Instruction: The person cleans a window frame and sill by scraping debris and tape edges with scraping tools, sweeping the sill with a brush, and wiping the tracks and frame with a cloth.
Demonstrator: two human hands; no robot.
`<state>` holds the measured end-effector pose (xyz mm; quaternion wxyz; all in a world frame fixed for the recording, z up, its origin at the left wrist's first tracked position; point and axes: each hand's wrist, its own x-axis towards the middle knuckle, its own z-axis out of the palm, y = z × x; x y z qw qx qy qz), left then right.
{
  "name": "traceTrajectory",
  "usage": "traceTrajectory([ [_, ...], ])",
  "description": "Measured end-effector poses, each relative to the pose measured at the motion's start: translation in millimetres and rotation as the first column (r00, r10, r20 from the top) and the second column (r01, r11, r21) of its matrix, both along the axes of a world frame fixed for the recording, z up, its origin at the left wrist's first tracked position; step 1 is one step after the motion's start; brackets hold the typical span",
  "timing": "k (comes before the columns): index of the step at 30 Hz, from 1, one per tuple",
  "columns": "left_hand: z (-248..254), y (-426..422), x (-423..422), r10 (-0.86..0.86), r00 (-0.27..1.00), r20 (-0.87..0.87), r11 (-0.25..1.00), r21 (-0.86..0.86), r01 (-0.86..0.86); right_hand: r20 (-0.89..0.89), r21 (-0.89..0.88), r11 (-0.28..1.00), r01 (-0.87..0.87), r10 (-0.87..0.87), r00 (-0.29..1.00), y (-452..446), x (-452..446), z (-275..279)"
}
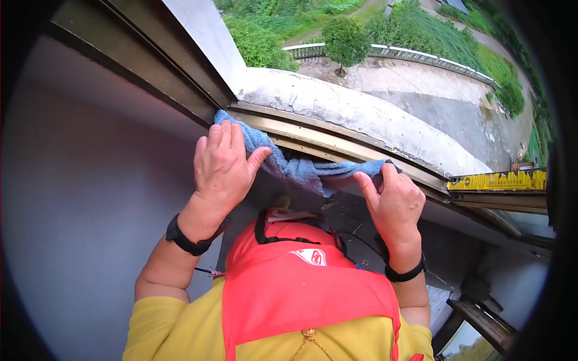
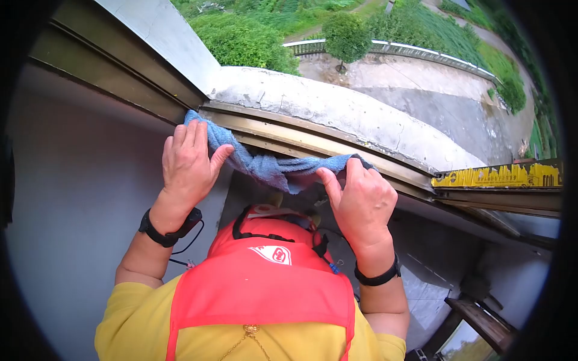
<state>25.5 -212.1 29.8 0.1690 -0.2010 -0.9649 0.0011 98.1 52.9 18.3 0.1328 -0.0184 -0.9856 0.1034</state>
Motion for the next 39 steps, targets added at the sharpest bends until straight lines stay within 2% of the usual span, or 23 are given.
traceTrajectory([
  [6,16.2,-4.5,-17.6,-0.056,0.989,0.136,0.998,-0.018,0.059,-0.068,-0.046,0.999,-0.020,0.017,0.998,4.9,-1.3,-7.1],
  [9,24.6,-5.7,-15.5,-0.143,0.969,0.203,0.990,0.012,0.143,-0.102,-0.073,0.997,-0.031,0.024,0.994,6.6,-1.9,-10.1],
  [12,24.7,-7.5,-14.5,-0.134,0.960,0.244,0.989,0.098,0.113,-0.106,-0.095,0.995,-0.038,0.028,0.994,8.0,-3.2,-11.4],
  [21,9.0,-2.3,-8.1,-0.110,0.984,0.142,0.971,0.228,0.076,-0.078,-0.128,0.990,-0.061,0.052,0.996,8.6,-5.8,-10.1],
  [25,-0.2,12.5,-4.0,-0.259,0.954,0.151,0.895,0.409,0.178,-0.083,-0.143,0.984,-0.110,0.099,0.992,7.4,-9.2,-8.0],
  [26,-6.2,23.3,-2.6,-0.314,0.947,0.067,0.888,0.373,0.268,-0.087,-0.151,0.980,-0.130,0.118,0.989,5.9,-9.3,-5.8],
  [28,-5.0,39.8,0.3,-0.330,0.941,0.079,0.844,0.470,0.257,-0.089,-0.142,0.982,-0.125,0.113,0.990,3.4,-9.6,-8.2],
  [31,-14.5,49.0,3.2,-0.358,0.933,0.022,0.812,0.501,0.300,-0.101,-0.176,0.977,-0.120,0.103,0.990,1.4,-9.5,-10.5],
  [33,-12.9,41.3,2.6,-0.305,0.940,0.151,0.659,0.747,0.093,-0.119,-0.201,0.972,-0.121,0.098,0.988,-2.3,-9.6,-9.9],
  [34,-13.4,38.8,3.5,-0.300,0.927,0.224,0.550,0.835,-0.023,-0.130,-0.206,0.971,-0.123,0.098,0.987,-3.0,-8.5,-9.7],
  [35,-15.5,34.2,5.7,-0.305,0.922,0.238,0.382,0.917,-0.110,-0.140,-0.210,0.971,-0.119,0.091,0.986,-2.1,-7.4,-9.5],
  [37,-7.5,21.7,8.9,-0.091,0.993,0.069,0.508,0.861,-0.013,-0.156,-0.205,0.972,-0.113,0.082,0.984,-3.6,-6.5,-8.7],
  [39,-0.3,5.5,-1.3,-0.039,0.977,-0.209,0.836,0.529,0.146,-0.144,-0.194,0.974,-0.115,0.087,0.986,-4.8,-6.8,-6.9],
])
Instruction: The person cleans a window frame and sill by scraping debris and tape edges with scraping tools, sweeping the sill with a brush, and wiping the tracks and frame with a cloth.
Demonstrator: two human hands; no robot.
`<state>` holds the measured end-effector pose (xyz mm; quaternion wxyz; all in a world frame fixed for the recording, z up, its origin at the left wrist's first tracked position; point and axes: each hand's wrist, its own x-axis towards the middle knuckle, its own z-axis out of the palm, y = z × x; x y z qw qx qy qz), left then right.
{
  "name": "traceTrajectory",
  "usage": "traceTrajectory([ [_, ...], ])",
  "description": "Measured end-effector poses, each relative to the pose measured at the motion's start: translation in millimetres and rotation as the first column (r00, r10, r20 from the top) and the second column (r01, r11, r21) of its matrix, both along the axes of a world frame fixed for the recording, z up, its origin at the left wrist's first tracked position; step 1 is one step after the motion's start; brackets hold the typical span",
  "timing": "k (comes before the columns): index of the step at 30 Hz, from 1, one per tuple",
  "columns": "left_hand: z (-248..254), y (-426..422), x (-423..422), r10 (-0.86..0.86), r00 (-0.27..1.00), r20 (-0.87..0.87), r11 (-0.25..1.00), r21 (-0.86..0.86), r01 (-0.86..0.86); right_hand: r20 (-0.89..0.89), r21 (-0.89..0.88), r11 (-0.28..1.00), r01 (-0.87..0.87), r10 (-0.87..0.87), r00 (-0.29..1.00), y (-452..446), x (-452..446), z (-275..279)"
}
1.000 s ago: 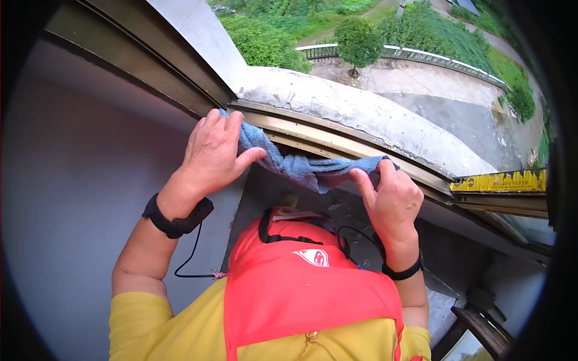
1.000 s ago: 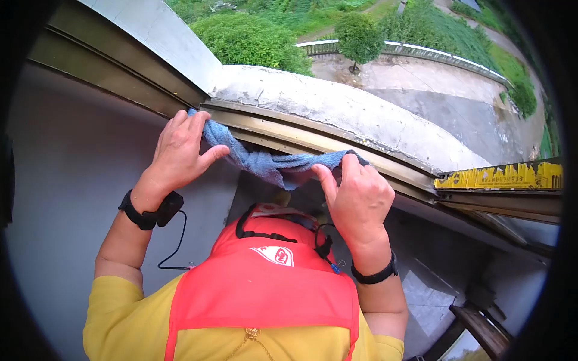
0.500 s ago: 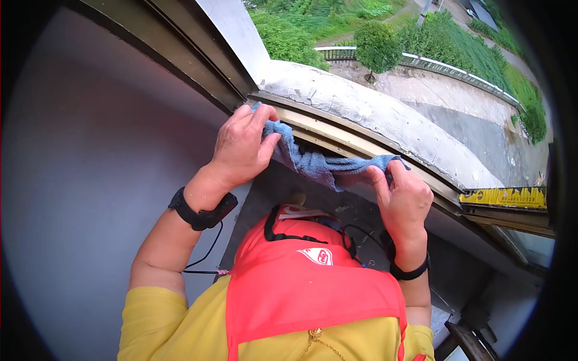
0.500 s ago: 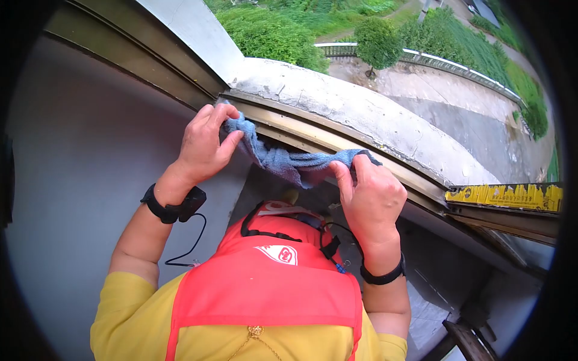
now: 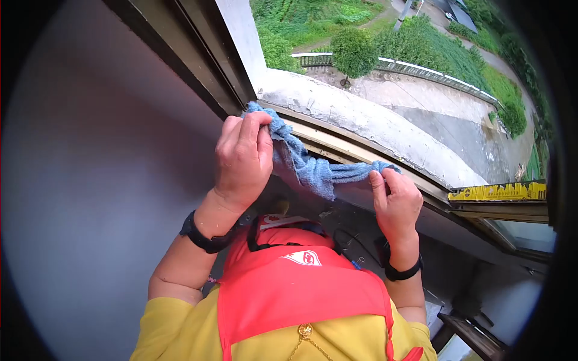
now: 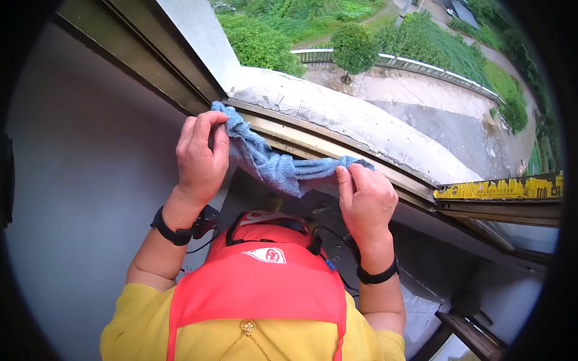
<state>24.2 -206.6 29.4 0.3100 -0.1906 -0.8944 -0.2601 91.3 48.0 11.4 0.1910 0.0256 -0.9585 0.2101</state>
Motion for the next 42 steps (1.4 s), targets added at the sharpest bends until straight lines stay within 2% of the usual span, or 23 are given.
traceTrajectory([
  [1,0.5,-3.3,-4.2,0.091,0.980,0.176,0.966,-0.254,-0.044,0.036,0.065,0.998,-0.009,0.007,0.999,-3.4,-0.3,6.4],
  [4,-6.3,1.5,-7.5,-0.079,0.986,0.144,0.933,-0.337,0.124,0.039,0.158,0.985,-0.068,0.062,0.997,-12.3,-0.6,11.9],
  [9,-6.6,-4.8,-12.2,-0.201,0.950,0.240,0.967,-0.104,0.231,0.172,0.131,0.978,-0.162,0.139,0.975,-45.3,-14.3,11.0],
  [13,-11.4,-7.7,-12.5,-0.243,0.918,0.315,0.968,0.142,0.207,0.151,0.041,0.950,-0.310,0.301,0.942,-81.0,-39.7,6.5],
  [15,-10.2,-8.8,-14.1,-0.251,0.896,0.366,0.965,0.164,0.204,0.110,-0.003,0.926,-0.377,0.375,0.921,-100.9,-55.7,-0.4],
  [16,-9.0,-9.6,-15.6,-0.256,0.884,0.391,0.964,0.174,0.202,0.123,-0.035,0.941,-0.337,0.339,0.933,-107.3,-62.4,-2.9],
  [18,3.1,-13.6,-19.1,-0.294,0.762,0.577,0.942,0.310,0.129,0.152,-0.100,0.961,-0.258,0.271,0.951,-115.3,-71.8,-6.8],
  [19,8.0,-16.3,-19.9,-0.321,0.682,0.656,0.927,0.366,0.084,0.170,-0.149,0.949,-0.278,0.302,0.938,-111.5,-71.7,-7.7],
  [20,4.3,-19.5,-21.3,-0.449,0.636,0.628,0.836,0.546,0.051,0.175,-0.220,0.928,-0.302,0.342,0.923,-105.9,-72.2,-4.5],
  [22,-7.8,-24.4,-16.0,-0.676,0.538,0.503,0.565,0.823,-0.059,0.194,-0.369,0.868,-0.332,0.421,0.886,-93.2,-61.4,3.8],
  [26,-7.4,-27.9,23.6,-0.805,0.357,0.474,0.496,0.868,-0.034,0.148,-0.511,0.786,-0.348,0.480,0.865,-60.9,-10.4,24.4],
  [27,-19.1,-27.9,23.0,-0.605,0.476,0.638,0.769,0.624,0.142,0.360,-0.581,0.799,-0.157,0.425,0.830,-51.1,-5.5,12.6],
  [28,-33.9,-27.7,24.0,-0.367,0.623,0.691,0.930,0.268,0.251,0.556,-0.600,0.798,0.043,0.378,0.740,-42.2,-0.1,-9.1],
  [29,-49.6,-28.1,29.0,-0.321,0.601,0.732,0.947,0.268,0.180,0.471,-0.308,0.951,-0.014,0.166,0.866,-36.2,8.7,-38.3],
  [30,-65.0,-29.3,31.9,-0.278,0.581,0.765,0.959,0.261,0.114,0.522,-0.368,0.926,0.086,0.129,0.843,-27.0,16.1,-55.4],
  [31,-76.7,-30.5,26.5,-0.235,0.566,0.790,0.967,0.251,0.050,0.502,-0.624,0.760,0.182,0.211,0.839,-16.0,20.8,-76.7],
  [32,-85.1,-34.0,17.3,-0.191,0.617,0.763,0.976,0.213,0.039,0.466,-0.812,0.517,0.272,0.293,0.835,-6.3,25.0,-90.9],
  [34,-98.9,-44.5,17.1,-0.098,0.674,0.732,0.992,0.126,0.008,0.463,-0.556,0.756,0.346,-0.064,0.884,2.5,29.4,-91.7],
  [35,-101.8,-45.5,20.7,-0.077,0.882,0.465,0.997,0.029,0.071,0.444,-0.610,0.716,0.338,-0.044,0.895,5.0,32.9,-86.0],
  [37,-85.7,-44.7,12.5,-0.102,0.917,0.386,0.994,0.062,0.084,0.333,-0.528,0.780,0.335,-0.172,0.927,3.9,28.0,-66.0],
  [38,-77.5,-45.8,20.2,-0.115,0.920,0.374,0.993,0.076,0.093,0.299,-0.478,0.803,0.357,-0.233,0.925,1.8,37.1,-60.0],
  [39,-71.2,-45.9,22.6,-0.091,0.843,0.531,0.968,0.246,-0.050,0.168,-0.438,0.845,0.308,-0.260,0.951,3.4,36.9,-57.0],
  [42,-42.8,-53.4,24.6,-0.012,0.791,0.612,0.954,0.244,-0.174,0.087,-0.212,0.911,0.353,-0.342,0.936,12.8,44.2,-37.0],
])
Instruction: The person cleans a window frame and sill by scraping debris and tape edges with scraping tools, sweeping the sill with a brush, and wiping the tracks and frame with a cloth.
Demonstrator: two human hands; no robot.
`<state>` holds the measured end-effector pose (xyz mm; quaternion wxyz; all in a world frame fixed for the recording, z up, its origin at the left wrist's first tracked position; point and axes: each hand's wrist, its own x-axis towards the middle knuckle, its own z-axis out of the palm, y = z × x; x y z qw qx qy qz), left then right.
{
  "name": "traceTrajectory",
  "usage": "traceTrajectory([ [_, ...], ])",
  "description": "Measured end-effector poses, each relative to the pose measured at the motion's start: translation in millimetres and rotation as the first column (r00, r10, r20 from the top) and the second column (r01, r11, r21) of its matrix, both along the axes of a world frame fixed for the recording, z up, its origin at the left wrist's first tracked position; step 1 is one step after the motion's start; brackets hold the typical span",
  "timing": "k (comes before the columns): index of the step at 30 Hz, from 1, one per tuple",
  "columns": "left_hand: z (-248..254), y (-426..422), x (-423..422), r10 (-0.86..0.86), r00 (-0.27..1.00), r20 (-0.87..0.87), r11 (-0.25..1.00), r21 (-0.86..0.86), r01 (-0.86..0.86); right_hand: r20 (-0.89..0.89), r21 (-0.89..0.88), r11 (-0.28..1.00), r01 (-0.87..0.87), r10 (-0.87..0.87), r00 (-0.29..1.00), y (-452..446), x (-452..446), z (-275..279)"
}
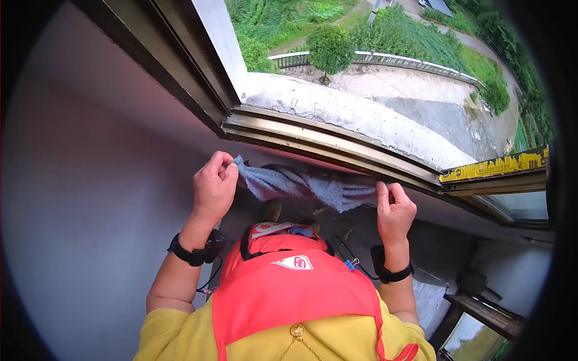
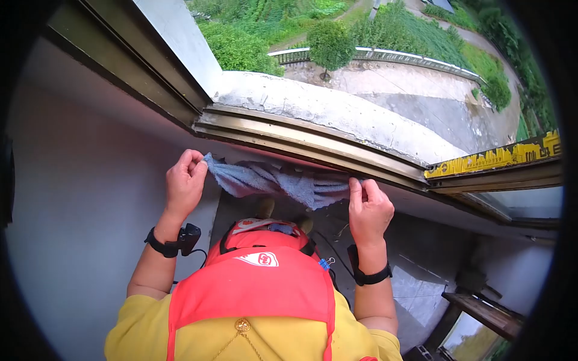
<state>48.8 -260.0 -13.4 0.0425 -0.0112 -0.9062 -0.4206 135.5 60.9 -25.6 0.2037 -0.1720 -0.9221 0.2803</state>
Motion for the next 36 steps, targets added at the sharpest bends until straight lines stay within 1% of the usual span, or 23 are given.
traceTrajectory([
  [1,6.2,-4.6,-0.4,0.013,0.993,0.114,0.993,0.112,-0.026,0.023,-0.025,0.998,0.049,-0.049,0.999,2.4,1.8,5.1],
  [2,12.1,-11.5,-1.7,-0.106,0.946,0.305,0.865,0.497,-0.064,-0.009,0.064,0.995,0.073,-0.072,0.997,6.9,2.3,6.3],
  [4,26.3,-8.8,-0.4,-0.122,0.915,0.384,0.568,0.783,-0.253,0.033,-0.246,0.969,0.030,-0.023,0.999,14.9,2.9,16.1],
  [5,26.0,-9.4,-0.1,-0.084,0.938,0.336,0.664,0.721,-0.199,-0.016,-0.561,0.827,-0.045,0.044,0.999,24.2,3.0,11.1],
  [7,19.0,-11.9,1.3,-0.028,0.973,0.230,0.827,0.552,-0.106,-0.092,-0.893,0.444,-0.076,-0.014,0.996,22.9,1.9,26.2],
  [8,12.3,-14.0,0.8,-0.075,0.984,0.162,0.792,0.610,-0.040,-0.062,-0.981,0.189,-0.044,-0.092,0.994,16.5,0.7,42.8],
  [10,0.2,-20.6,-2.4,-0.155,0.988,0.016,0.704,0.703,0.099,-0.174,-0.984,-0.036,-0.177,-0.059,0.983,41.2,8.2,35.3],
  [11,-0.2,-25.0,-1.8,-0.218,0.974,0.060,0.569,0.819,0.077,-0.231,-0.960,-0.149,-0.237,-0.053,0.971,50.8,10.9,32.2],
  [13,0.0,-31.3,0.4,-0.361,0.927,0.107,0.255,0.967,-0.012,-0.296,-0.938,-0.156,-0.309,-0.101,0.950,52.4,10.5,37.4],
  [16,10.4,-23.9,7.8,-0.466,0.879,0.102,0.101,0.993,-0.062,-0.378,-0.909,-0.166,-0.382,-0.055,0.924,51.0,9.5,42.3],
  [18,15.4,-12.4,12.4,-0.409,0.908,0.089,0.135,0.990,-0.037,-0.431,-0.887,-0.189,-0.421,0.014,0.902,45.6,8.1,47.6],
  [19,17.5,-5.6,14.2,-0.376,0.923,0.082,0.153,0.988,-0.025,-0.461,-0.869,-0.183,-0.460,-0.039,0.886,44.4,10.3,54.9],
  [20,19.5,-0.2,14.9,-0.387,0.921,0.050,0.174,0.984,0.020,-0.597,-0.797,-0.090,-0.598,-0.040,0.801,46.8,10.7,60.9],
  [22,24.6,11.0,18.2,-0.411,0.912,-0.002,0.221,0.970,0.102,-0.750,-0.576,0.490,-0.654,0.002,0.662,7.2,1.0,81.2],
  [23,31.1,21.1,17.9,-0.456,0.890,-0.019,0.256,0.955,0.152,-0.687,-0.484,0.578,-0.657,0.214,0.694,-4.9,2.3,78.0],
  [24,36.5,32.8,14.5,-0.496,0.864,-0.085,0.278,0.927,0.251,-0.517,-0.510,0.691,-0.512,0.229,0.825,-22.9,5.1,66.9],
  [25,47.6,45.5,10.1,-0.572,0.802,-0.173,0.317,0.855,0.410,-0.248,-0.165,0.852,-0.496,0.451,0.857,-25.5,2.8,61.5],
  [27,62.3,73.7,6.1,-0.607,0.775,-0.179,0.418,0.757,0.502,-0.340,-0.170,0.853,-0.494,0.420,0.842,-53.5,-21.5,43.8],
  [28,70.8,88.1,5.7,-0.594,0.776,-0.212,0.502,0.656,0.563,-0.276,-0.172,0.879,-0.444,0.390,0.879,-63.3,-28.3,54.2],
  [30,70.2,102.2,1.3,-0.611,0.720,-0.328,0.618,0.370,0.693,-0.366,-0.188,0.848,-0.496,0.408,0.836,-63.9,-44.6,51.6],
  [32,84.1,102.9,4.6,-0.643,0.667,-0.375,0.701,0.063,0.711,-0.384,0.092,0.881,-0.464,0.461,0.800,-59.8,-64.1,59.5],
  [34,76.9,105.4,6.5,-0.587,0.659,-0.471,0.769,-0.068,0.636,-0.306,0.314,0.862,-0.397,0.488,0.818,-57.8,-79.0,70.6],
  [36,70.8,103.2,3.5,-0.539,0.653,-0.532,0.798,-0.076,0.597,-0.188,0.279,0.883,-0.378,0.436,0.880,-64.0,-84.3,76.0],
])
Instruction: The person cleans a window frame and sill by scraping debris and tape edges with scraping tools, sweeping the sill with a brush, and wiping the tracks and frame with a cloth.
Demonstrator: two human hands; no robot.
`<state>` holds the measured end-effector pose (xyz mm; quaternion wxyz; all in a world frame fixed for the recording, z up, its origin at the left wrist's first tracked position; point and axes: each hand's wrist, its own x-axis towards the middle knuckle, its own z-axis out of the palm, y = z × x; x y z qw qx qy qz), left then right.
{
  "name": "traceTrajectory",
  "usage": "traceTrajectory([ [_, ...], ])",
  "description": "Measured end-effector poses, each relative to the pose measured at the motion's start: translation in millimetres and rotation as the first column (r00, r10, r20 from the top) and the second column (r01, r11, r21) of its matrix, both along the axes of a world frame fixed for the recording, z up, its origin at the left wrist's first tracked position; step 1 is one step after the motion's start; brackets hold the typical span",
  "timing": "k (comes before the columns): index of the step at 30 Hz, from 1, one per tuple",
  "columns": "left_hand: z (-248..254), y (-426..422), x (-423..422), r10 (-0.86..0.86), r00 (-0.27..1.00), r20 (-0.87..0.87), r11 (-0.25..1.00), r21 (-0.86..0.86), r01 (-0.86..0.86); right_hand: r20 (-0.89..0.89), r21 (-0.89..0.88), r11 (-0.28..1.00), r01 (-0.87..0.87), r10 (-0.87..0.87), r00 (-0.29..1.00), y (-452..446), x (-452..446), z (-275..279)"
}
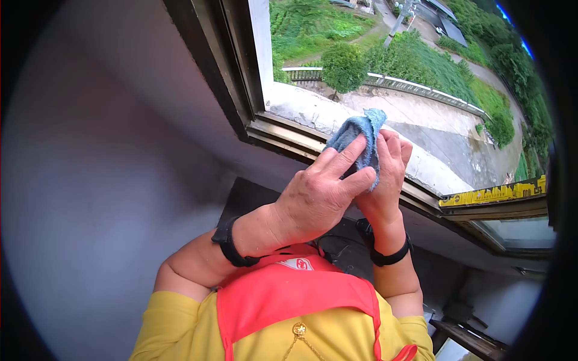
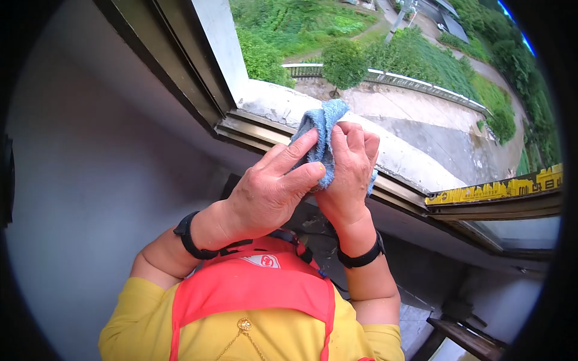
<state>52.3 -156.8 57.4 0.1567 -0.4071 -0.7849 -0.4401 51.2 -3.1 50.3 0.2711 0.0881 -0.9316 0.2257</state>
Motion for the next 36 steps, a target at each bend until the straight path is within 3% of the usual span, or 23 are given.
traceTrajectory([
  [1,-1.9,-5.4,-2.2,-0.004,1.000,0.025,0.999,0.051,0.003,-0.063,-0.023,0.998,-0.057,0.055,0.996,2.4,-6.2,-9.8],
  [2,-4.8,-9.3,-4.5,-0.009,0.999,0.049,0.995,0.103,0.004,0.094,-0.597,0.780,-0.189,0.301,0.949,-4.2,-11.9,-10.6],
  [3,-8.7,-13.2,-0.2,0.028,0.982,0.188,0.987,0.149,-0.056,0.056,-0.842,0.512,-0.167,0.392,0.918,-15.6,-13.7,-9.0],
  [4,-12.6,-17.0,4.1,0.056,0.945,0.323,0.972,0.197,-0.125,-0.013,-0.978,0.179,-0.108,0.462,0.887,-23.8,-15.6,-7.8],
  [6,-13.7,-39.2,14.5,0.159,0.702,0.694,0.962,0.050,-0.267,-0.055,-0.995,0.036,-0.088,0.547,0.835,-28.7,-18.8,-9.4],
  [7,-23.5,-51.4,13.3,0.065,0.564,0.823,0.993,0.002,-0.118,-0.079,-0.997,-0.037,-0.070,0.586,0.806,-31.2,-20.4,-11.5],
  [8,-38.2,-60.8,11.9,-0.003,0.391,0.921,0.999,-0.014,0.041,0.013,-0.991,0.107,-0.075,0.653,0.757,-30.5,-24.6,-21.3],
  [9,-47.3,-64.7,15.8,-0.004,0.442,0.897,0.992,-0.051,0.113,0.118,-0.791,0.537,-0.293,0.604,0.788,-34.1,-35.1,-39.5],
  [10,-58.1,-67.7,21.8,-0.010,0.494,0.869,0.979,-0.092,0.182,0.228,-0.584,0.717,-0.380,0.595,0.771,-44.2,-38.0,-33.8],
  [11,-82.9,-69.7,28.6,-0.055,0.482,0.874,0.987,-0.025,0.158,0.300,-0.328,0.817,-0.473,0.565,0.768,-54.3,-40.9,-28.1],
  [12,-83.1,-71.8,25.8,-0.082,0.471,0.878,0.990,0.018,0.138,0.195,-0.084,0.871,-0.484,0.491,0.849,-69.1,-41.7,-32.8],
  [14,-83.4,-75.5,20.3,-0.138,0.446,0.884,0.990,0.105,0.098,0.340,0.062,0.852,-0.519,0.471,0.814,-82.2,-50.9,-26.3],
  [15,-72.7,-77.7,19.1,-0.123,0.414,0.902,0.992,0.117,0.040,0.316,0.127,0.835,-0.535,0.478,0.820,-86.3,-58.3,-29.9],
  [18,-77.1,-84.1,18.7,-0.078,0.446,0.891,0.996,0.086,0.002,0.368,0.100,0.782,-0.615,0.545,0.753,-86.3,-76.8,-29.2],
  [21,-78.2,-84.2,17.3,-0.097,0.471,0.877,0.995,0.071,0.073,0.398,0.189,0.791,-0.582,0.480,0.782,-93.1,-77.5,-26.3],
  [24,-61.8,-82.3,9.8,-0.091,0.321,0.943,0.984,0.035,0.176,0.387,0.297,0.771,-0.563,0.442,0.809,-100.3,-75.8,-20.5],
  [27,-62.5,-79.8,12.0,-0.201,0.405,0.892,0.976,0.145,0.165,0.459,0.357,0.745,-0.564,0.386,0.800,-99.5,-74.4,-9.6],
  [29,-62.1,-83.8,14.1,-0.203,0.434,0.878,0.965,0.105,0.239,0.486,0.388,0.729,-0.564,0.359,0.797,-85.5,-67.6,-4.9],
  [32,-61.1,-87.9,18.2,-0.181,0.427,0.886,0.961,0.068,0.268,0.556,0.260,0.810,-0.525,0.319,0.768,-65.1,-68.4,0.5],
  [36,-68.8,-90.4,18.3,-0.171,0.435,0.884,0.965,0.062,0.254,0.382,-0.019,0.787,-0.617,0.576,0.723,-71.0,-74.2,-18.6],
])
